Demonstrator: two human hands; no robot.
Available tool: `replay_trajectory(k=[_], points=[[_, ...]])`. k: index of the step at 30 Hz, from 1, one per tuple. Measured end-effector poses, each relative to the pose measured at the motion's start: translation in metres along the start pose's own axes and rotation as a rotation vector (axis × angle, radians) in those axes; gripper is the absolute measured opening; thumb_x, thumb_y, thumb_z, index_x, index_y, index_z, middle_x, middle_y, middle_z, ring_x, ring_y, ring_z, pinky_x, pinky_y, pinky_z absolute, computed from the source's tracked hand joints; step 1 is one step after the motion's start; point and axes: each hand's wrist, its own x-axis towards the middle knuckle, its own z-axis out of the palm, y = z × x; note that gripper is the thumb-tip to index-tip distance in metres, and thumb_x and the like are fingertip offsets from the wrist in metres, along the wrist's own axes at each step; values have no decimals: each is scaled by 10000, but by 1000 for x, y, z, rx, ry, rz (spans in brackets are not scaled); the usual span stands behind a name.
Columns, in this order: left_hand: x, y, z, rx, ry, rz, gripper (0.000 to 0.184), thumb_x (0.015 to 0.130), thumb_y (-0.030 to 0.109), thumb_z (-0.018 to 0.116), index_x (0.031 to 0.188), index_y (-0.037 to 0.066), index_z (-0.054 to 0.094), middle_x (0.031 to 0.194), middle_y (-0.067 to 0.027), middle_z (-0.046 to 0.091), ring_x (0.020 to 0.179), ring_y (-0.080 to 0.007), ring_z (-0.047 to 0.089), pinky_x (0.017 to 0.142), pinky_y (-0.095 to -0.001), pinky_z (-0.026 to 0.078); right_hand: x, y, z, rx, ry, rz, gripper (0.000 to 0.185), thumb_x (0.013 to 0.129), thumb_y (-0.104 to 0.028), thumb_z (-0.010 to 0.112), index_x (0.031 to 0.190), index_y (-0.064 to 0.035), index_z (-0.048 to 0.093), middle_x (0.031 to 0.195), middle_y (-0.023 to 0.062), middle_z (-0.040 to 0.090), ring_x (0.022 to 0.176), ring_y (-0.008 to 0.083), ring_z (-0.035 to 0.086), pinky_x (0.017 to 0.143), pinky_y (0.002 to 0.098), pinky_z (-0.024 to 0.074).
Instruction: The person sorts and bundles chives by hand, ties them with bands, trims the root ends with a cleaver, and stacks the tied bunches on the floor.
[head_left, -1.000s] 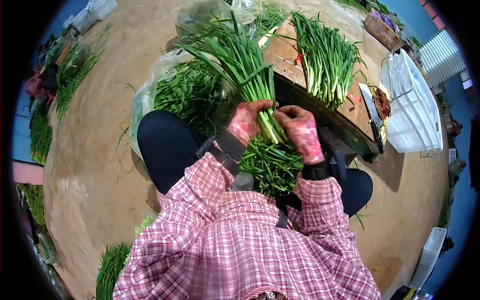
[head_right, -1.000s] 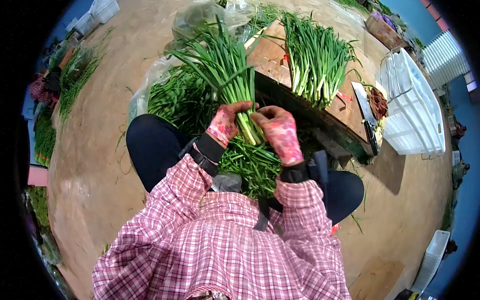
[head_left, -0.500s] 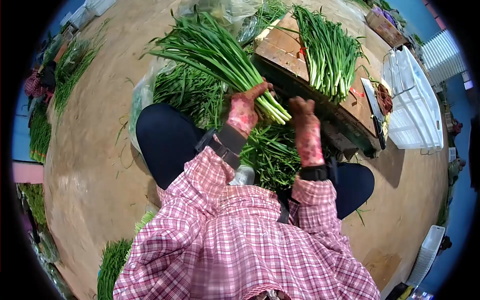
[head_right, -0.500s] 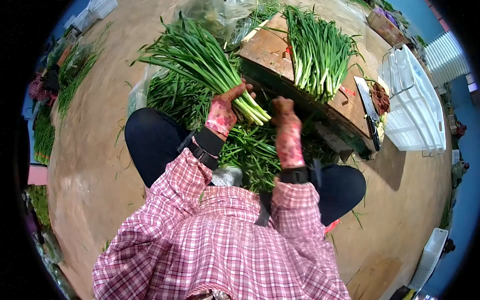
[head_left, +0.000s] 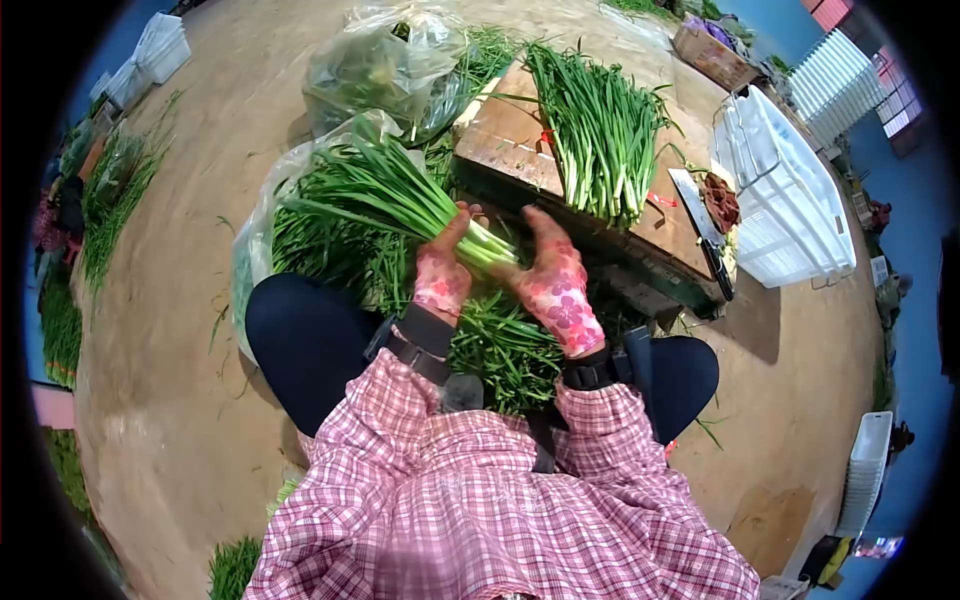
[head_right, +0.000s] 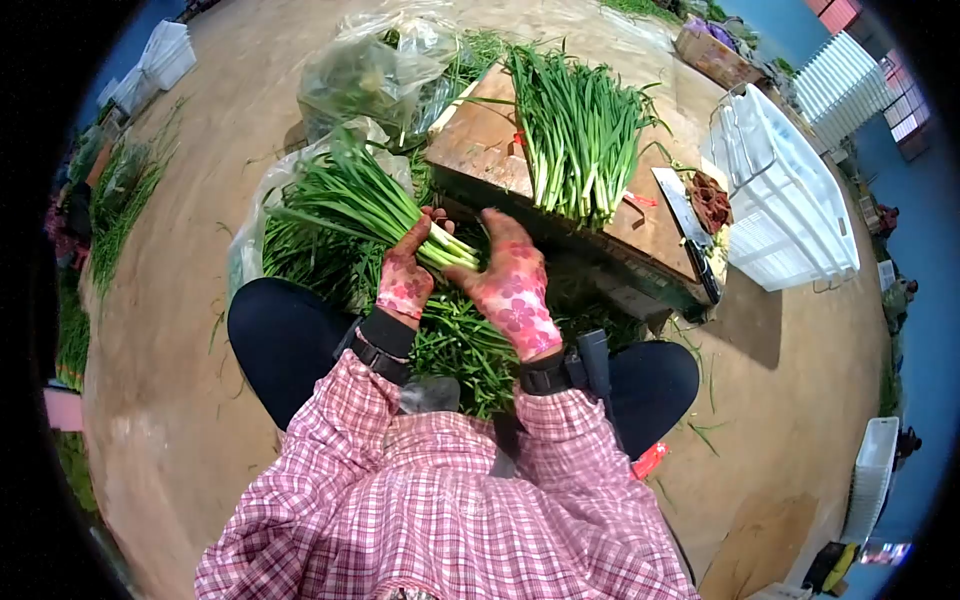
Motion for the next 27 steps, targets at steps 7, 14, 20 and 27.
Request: replay_trajectory(k=[7,14,20,27], points=[[-9,12,19,464,-209,-240,337,927,227,642,1166,-9,611,1096,-94,667,995,-217,634,884,-358,507,6,31,9,898,-661,579,271,807,-173,738,1000,-18,626,794,16,618,648,127,564,585,266,450],[-15,-2,-15,496,-10,-205,219,890,224,679,979,36,608,897,-62,649,728,-190,639,661,-315,541,-10,50,22,1388,-566,734,163,894,-145,638,972,-2,619,808,60,605,678,158,556,592,291,458],[-16,-11,-40,347,-136,-288,300,975,348,545,992,56,608,924,-41,645,832,-167,617,760,-336,516,-6,61,27,1500,-612,782,200,909,-112,561,1054,19,601,815,53,589,656,153,508,587,289,414],[-7,-2,-26,885,-458,-411,465,924,570,536,950,117,640,806,38,600,710,-106,475,634,-269,349,-2,58,13,1602,-647,965,133,897,-172,560,893,-39,557,697,29,531,517,124,418,500,257,343]])
